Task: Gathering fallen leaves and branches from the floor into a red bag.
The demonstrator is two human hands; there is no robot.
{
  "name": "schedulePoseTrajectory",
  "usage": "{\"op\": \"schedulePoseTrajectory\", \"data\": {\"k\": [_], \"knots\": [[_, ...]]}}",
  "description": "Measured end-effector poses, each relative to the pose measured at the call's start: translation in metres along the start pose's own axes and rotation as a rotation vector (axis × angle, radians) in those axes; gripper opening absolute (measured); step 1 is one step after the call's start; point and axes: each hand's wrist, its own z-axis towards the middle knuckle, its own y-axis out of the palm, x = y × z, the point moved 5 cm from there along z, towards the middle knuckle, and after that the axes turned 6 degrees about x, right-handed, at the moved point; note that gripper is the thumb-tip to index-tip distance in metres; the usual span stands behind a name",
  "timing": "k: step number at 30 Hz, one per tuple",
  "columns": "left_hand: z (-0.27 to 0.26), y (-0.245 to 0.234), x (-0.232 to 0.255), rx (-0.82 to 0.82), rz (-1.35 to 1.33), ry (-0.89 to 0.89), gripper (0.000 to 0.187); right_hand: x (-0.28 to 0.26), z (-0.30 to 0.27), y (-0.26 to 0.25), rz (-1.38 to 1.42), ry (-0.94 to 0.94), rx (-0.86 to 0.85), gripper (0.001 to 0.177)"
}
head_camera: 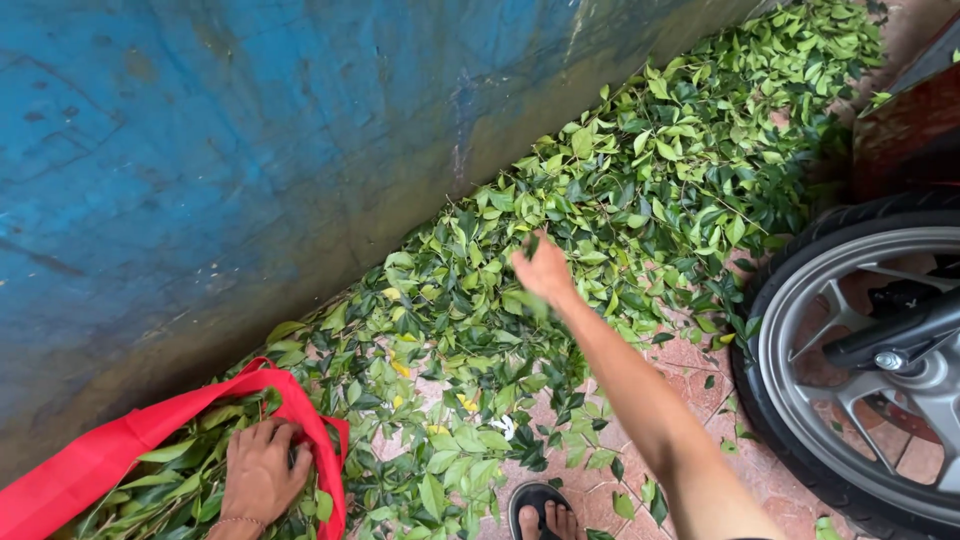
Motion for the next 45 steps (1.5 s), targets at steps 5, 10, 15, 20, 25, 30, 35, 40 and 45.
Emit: {"op": "schedulePoseTrajectory", "data": {"k": [5,10,15,20,25,30,35,40,45], "knots": [[0.002,0.01,0.003,-0.015,-0.01,0.009,0.042,0.025,-0.03,0.075,-0.353,0.105,-0.338,0.042],[0.004,0.024,-0.002,0.087,-0.081,0.035,0.04,-0.013,-0.091,0.108,-0.428,-0.386,-0.377,0.035],[-0.002,0.042,-0.013,0.112,-0.085,0.055,0.037,-0.015,-0.081,0.09,-0.298,-0.401,-0.451,0.041],[0.002,0.056,-0.018,0.051,-0.063,0.023,0.035,0.001,-0.012,0.021,-0.147,-0.107,-0.164,0.047],[0.005,0.066,-0.02,0.012,-0.058,0.012,0.045,0.071,0.044,0.013,-0.202,0.2,-0.132,0.03],[0.005,0.055,-0.009,0.038,-0.064,0.023,0.044,0.115,0.047,0.055,-0.28,-0.018,-0.067,0.028],[0.009,0.039,-0.002,0.042,-0.073,0.021,0.042,0.072,0.029,0.027,-0.217,-0.199,0.035,0.028],[0.012,0.02,0.009,0.02,-0.095,0.003,0.039,0.041,0.024,-0.026,0.143,0.107,-0.027,0.032],[0.015,0.005,0.013,0.016,-0.052,0.018,0.039,0.048,0.045,-0.072,0.616,0.056,0.263,0.051]]}}
